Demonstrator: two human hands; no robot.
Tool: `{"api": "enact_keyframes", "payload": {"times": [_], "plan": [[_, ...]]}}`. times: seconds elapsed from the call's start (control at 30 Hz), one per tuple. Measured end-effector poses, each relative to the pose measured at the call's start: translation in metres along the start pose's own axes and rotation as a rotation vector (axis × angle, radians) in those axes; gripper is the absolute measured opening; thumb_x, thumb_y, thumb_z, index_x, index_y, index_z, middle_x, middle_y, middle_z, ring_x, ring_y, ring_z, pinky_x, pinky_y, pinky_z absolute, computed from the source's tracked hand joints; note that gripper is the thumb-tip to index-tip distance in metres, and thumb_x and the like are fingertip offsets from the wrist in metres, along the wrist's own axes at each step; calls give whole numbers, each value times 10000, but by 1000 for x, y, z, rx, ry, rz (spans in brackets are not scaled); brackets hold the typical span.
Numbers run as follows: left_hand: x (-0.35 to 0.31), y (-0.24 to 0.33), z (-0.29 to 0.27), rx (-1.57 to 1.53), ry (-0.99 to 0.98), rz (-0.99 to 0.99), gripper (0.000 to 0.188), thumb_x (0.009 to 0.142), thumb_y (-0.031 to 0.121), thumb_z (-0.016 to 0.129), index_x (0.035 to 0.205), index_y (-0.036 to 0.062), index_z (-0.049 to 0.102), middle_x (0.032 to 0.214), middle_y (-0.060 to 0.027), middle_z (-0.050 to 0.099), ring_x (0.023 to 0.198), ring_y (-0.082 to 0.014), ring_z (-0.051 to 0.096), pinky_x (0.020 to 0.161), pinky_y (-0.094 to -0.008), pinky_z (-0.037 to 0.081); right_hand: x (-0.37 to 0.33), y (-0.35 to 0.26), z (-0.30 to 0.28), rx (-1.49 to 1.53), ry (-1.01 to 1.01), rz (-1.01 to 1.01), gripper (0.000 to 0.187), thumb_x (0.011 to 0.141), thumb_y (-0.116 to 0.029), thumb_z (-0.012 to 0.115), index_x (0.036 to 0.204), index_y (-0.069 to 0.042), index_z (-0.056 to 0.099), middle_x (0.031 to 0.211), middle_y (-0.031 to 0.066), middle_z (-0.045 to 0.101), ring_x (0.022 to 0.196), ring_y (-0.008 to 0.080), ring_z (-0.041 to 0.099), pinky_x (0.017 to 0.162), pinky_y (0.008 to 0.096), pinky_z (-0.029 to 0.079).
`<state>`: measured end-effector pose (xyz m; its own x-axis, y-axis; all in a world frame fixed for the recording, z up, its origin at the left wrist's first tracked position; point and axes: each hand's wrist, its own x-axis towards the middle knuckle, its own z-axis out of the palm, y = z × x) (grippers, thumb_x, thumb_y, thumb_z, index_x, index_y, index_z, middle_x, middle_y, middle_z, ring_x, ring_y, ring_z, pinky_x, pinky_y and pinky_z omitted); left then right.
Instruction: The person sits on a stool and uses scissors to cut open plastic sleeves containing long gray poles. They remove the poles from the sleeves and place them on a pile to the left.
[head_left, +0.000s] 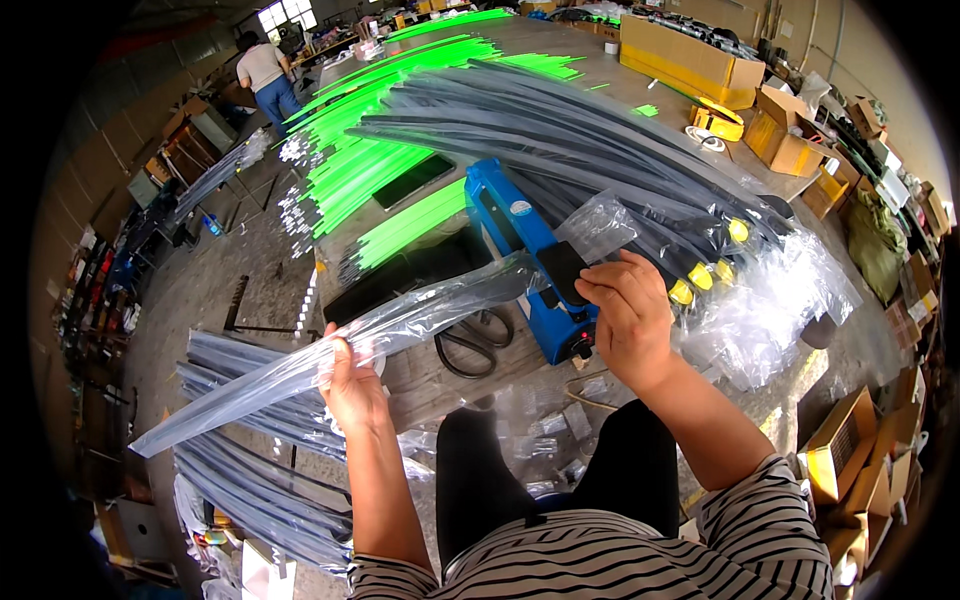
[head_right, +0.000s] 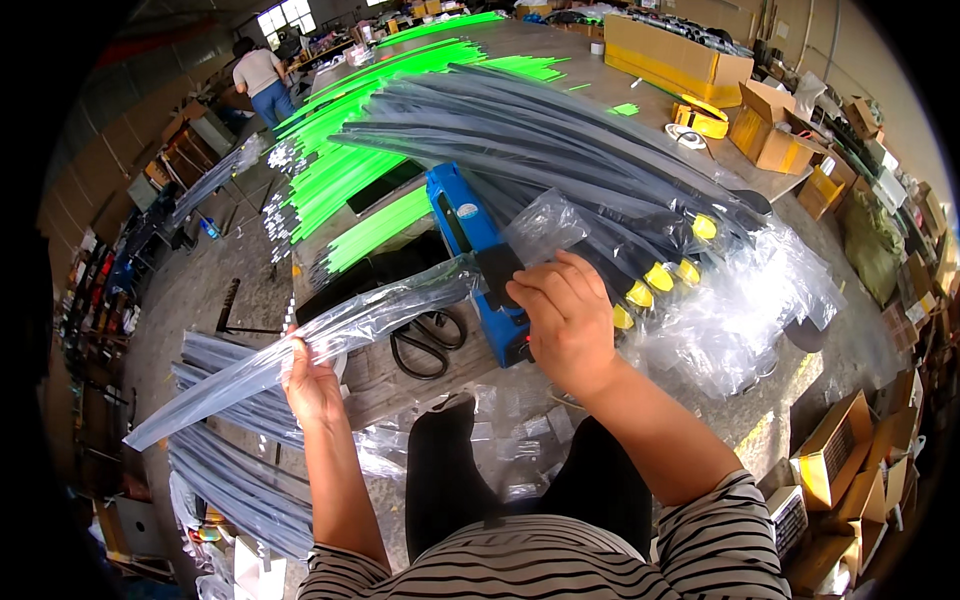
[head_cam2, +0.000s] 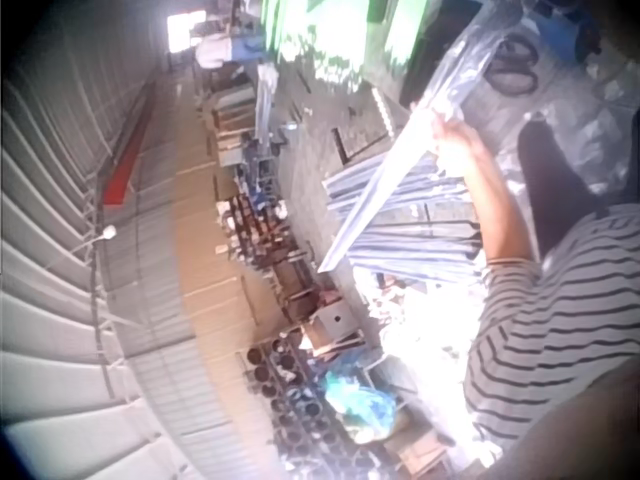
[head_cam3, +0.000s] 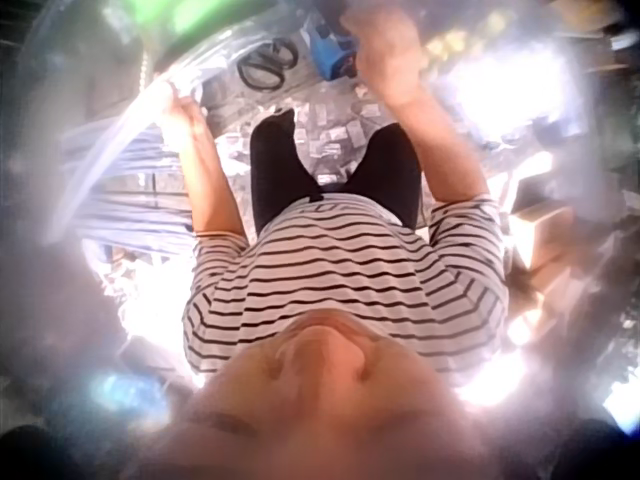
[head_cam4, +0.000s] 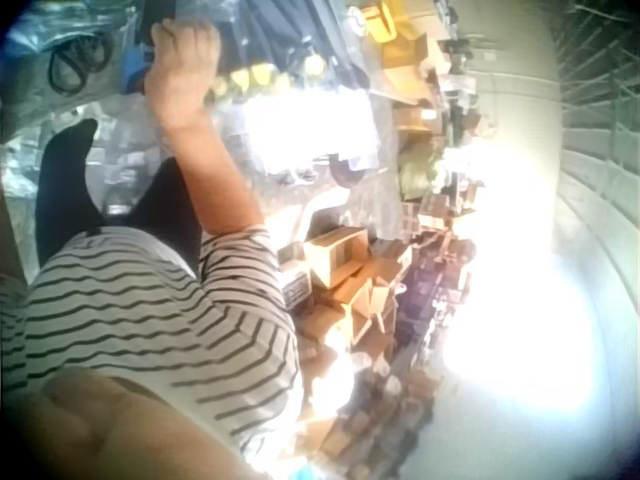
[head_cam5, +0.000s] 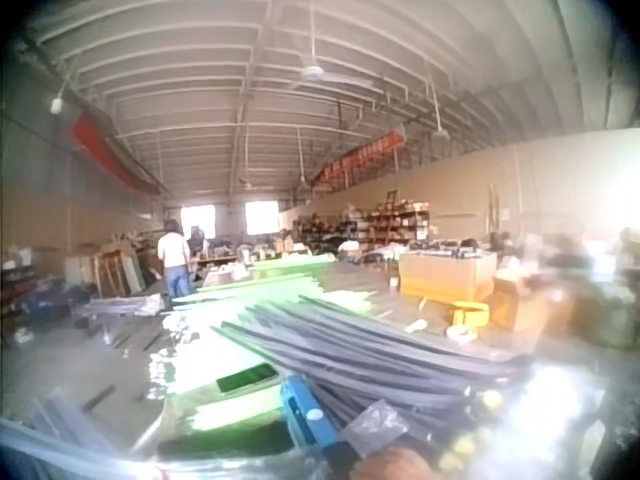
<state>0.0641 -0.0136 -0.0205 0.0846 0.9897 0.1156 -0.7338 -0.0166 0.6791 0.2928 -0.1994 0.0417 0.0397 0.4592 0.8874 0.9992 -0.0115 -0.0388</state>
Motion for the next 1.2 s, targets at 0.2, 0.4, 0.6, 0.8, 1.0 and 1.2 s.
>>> {"api": "enact_keyframes", "payload": {"times": [0.2,0.4,0.6,0.8,1.0,1.2], "plan": [[-1,1,4,28,5,16,391,786,105,591,1123,-29,444,965,-100,534,842,-187,555,691,-320,490,-1,1,1,0,9,8,200,578,39,551,759,-36,592,819,43,576,775,196,553,798,371,434],[-4,3,7,24,23,18,377,791,96,580,1119,-32,447,966,-105,534,846,-193,554,699,-321,485,-1,0,0,11,9,6,212,568,45,539,757,-36,593,818,44,575,778,197,551,806,375,435],[-1,1,3,3,11,7,372,786,86,585,1111,-37,452,963,-104,534,853,-195,548,710,-320,477,-2,-1,-1,27,29,13,209,581,37,529,766,-35,594,827,48,574,787,199,549,819,380,430],[-9,7,1,-6,26,0,387,769,71,601,1112,-28,451,1046,-98,507,913,-210,531,743,-356,460,0,-14,-31,27,9,103,348,594,52,508,930,-18,571,952,82,571,873,240,543,871,398,374],[-29,53,-24,-42,-44,8,408,789,69,571,1150,-49,421,964,-102,546,888,-179,535,806,-324,446,-22,-39,-59,126,34,85,338,652,9,519,988,-21,547,984,108,566,919,247,538,868,404,368],[-82,101,-26,-29,-135,41,394,757,84,616,1090,-48,452,865,-94,554,835,-222,558,799,-358,452,8,-95,-82,238,-223,-198,457,679,-216,636,1089,-66,500,981,87,566,957,248,523,905,396,346]]}}
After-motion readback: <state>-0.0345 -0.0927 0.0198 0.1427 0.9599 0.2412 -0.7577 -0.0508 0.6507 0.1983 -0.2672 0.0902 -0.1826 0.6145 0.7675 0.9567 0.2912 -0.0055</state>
